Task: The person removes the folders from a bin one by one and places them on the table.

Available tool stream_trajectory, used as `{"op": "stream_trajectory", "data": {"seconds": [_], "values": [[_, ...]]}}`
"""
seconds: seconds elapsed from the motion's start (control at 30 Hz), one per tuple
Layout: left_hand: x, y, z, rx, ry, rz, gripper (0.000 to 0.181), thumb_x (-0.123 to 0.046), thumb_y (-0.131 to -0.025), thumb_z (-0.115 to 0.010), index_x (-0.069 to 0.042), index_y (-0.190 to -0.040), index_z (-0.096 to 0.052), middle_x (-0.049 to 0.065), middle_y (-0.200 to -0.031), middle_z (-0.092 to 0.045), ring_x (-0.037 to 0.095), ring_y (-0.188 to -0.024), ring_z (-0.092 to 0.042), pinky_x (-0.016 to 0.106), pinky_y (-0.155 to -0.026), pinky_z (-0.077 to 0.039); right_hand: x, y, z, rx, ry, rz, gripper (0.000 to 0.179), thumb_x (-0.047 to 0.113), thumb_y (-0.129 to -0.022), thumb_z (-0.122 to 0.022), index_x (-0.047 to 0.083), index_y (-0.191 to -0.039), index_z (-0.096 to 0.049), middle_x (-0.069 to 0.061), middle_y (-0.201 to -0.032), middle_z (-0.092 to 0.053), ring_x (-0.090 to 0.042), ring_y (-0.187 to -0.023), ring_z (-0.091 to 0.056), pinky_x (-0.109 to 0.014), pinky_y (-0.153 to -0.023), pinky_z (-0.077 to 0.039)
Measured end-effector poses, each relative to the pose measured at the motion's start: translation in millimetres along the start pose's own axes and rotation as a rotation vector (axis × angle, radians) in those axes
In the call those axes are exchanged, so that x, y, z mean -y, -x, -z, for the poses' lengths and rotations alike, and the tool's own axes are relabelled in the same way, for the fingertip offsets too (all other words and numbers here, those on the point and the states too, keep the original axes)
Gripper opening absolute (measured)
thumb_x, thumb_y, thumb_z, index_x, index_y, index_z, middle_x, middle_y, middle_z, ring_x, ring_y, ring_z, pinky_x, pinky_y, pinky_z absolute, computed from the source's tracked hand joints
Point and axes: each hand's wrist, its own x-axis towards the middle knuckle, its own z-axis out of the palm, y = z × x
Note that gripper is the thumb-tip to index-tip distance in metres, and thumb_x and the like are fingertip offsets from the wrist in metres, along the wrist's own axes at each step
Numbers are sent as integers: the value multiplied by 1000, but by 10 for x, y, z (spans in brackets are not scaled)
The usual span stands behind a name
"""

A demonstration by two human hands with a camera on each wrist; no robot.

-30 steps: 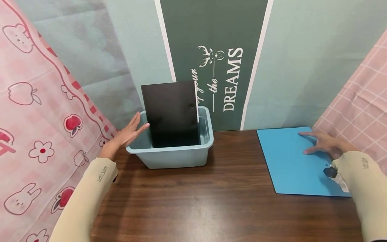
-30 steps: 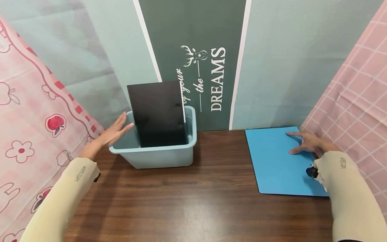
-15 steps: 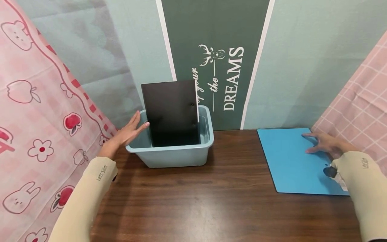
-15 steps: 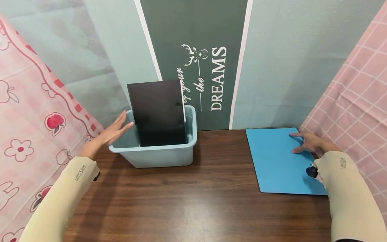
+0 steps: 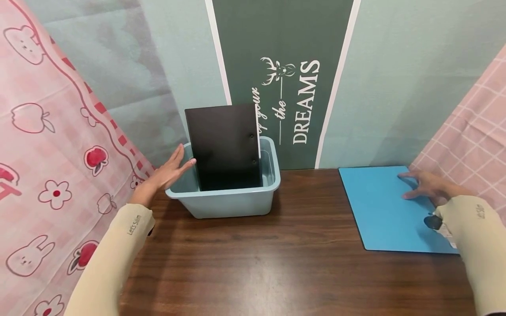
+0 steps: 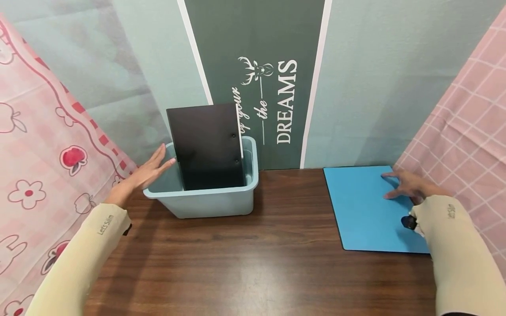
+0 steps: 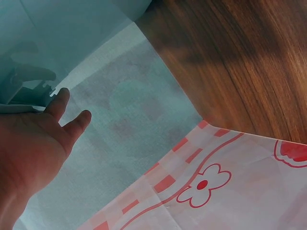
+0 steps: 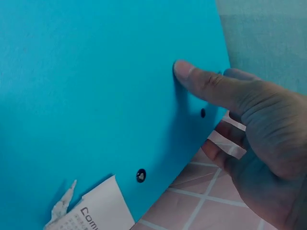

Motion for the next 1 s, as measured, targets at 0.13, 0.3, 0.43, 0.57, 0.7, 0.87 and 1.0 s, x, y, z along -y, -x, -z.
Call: {"op": "stream_trajectory", "data": {"seconds": [0.13, 0.3, 0.43, 0.57, 0.7, 0.87, 1.0], "values": [[2, -19, -8, 4, -7, 0, 94, -74, -106, -30, -23, -167, 21, 1, -176, 24, 38, -164, 4, 74, -123, -6, 61, 8, 46, -64, 127, 40, 97, 30, -75, -96, -15, -146, -48, -53, -150, -30, -71, -128, -42, -81, -98, -41], [12, -32, -6, 9, -23, -2, 95, -73, -106, -31, -22, -167, 20, 2, -176, 24, 40, -164, 3, 75, -122, -6, 146, -10, 92, -103, 190, 74, 94, 32, -76, -96, -14, -144, -51, -52, -142, -42, -69, -123, -50, -78, -94, -47], [11, -27, 17, 15, -28, -6, 94, -72, -107, -31, -21, -167, 20, 3, -176, 24, 39, -164, 4, 75, -122, -6, 235, -50, 124, -111, 147, 83, 93, 32, -78, -95, -14, -145, -51, -48, -137, -50, -56, -107, -62, -67, -86, -55], [-11, -13, 35, 17, -40, -8, 94, -71, -107, -30, -20, -167, 21, 2, -175, 25, 40, -163, 4, 75, -122, -7, 349, -91, 152, -117, 102, 93, 93, 29, -79, -95, -15, -147, -49, -48, -139, -49, -50, -105, -63, -64, -85, -56], [-20, -8, 36, 22, -55, -1, 94, -72, -107, -30, -21, -167, 21, 2, -176, 25, 43, -163, 0, 77, -121, -9, 463, -123, 173, -126, 73, 117, 91, 23, -79, -95, -15, -147, -48, -50, -143, -44, -61, -122, -53, -74, -91, -50], [-16, -19, 47, 25, -69, -6, 94, -72, -107, -31, -20, -167, 19, 4, -176, 23, 44, -163, -2, 76, -121, -12, 601, -157, 239, -149, 89, 153, 88, 23, -79, -95, -14, -145, -51, -51, -149, -35, -70, -132, -38, -81, -95, -42], [0, -28, 61, 31, -69, -18, 93, -70, -108, -32, -19, -167, 19, 5, -176, 23, 43, -163, 0, 75, -121, -11, 732, -179, 314, -156, 117, 169, 89, 25, -79, -94, -11, -148, -51, -49, -150, -37, -68, -136, -36, -81, -100, -39]]}}
